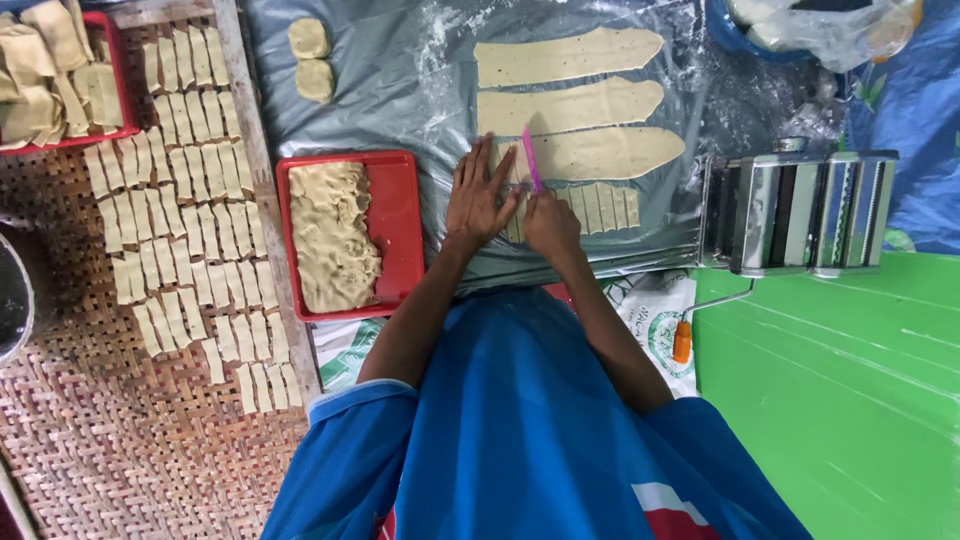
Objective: Cutting strips of flattened dough into smaller rectangular pieces using a plastic scraper.
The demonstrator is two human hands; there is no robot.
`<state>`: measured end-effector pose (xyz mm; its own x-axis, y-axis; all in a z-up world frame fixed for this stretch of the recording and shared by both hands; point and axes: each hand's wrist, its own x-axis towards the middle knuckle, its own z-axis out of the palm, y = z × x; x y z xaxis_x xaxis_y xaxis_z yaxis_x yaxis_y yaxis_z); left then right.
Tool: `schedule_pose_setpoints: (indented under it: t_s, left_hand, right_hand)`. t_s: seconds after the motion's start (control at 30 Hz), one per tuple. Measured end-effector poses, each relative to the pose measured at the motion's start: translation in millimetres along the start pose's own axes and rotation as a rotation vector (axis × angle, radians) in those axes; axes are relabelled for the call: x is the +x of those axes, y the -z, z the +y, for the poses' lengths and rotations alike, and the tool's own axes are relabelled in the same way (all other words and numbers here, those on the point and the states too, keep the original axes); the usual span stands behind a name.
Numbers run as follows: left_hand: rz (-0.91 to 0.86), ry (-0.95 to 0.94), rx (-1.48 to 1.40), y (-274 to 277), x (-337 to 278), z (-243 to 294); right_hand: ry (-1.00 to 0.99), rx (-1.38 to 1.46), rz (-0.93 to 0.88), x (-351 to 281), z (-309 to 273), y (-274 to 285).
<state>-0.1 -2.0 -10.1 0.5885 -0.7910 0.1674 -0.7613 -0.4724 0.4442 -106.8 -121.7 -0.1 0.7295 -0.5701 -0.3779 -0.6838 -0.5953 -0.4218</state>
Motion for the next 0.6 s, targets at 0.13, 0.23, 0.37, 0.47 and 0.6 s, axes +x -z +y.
schedule_pose_setpoints:
  t_s: [0.13,0.23,0.37,0.47,0.6]
  left_hand:
    - [-0.003,-0.007,-0.003,3,-1,1]
    - [-0.012,-0.009,0.015,5,-3,2]
    - [0.004,-0.016,-0.013,6,-3,0]
    - [0.023,0.004,-0.032,6,-3,-1]
    - [0.077,0.054,-0.061,1,-4,-4]
  right_hand:
    - [-0.034,0.004,-0.04,-6,10,-6]
    - [0.067,-0.024,-0.012,-17,18,-9]
    - [0.023,0.077,-0.073,-45,2,17]
    - [0.02,0.136,-0.099,-42,32,-5]
    - [-0.013,0.1,-0.144,-64,26,7]
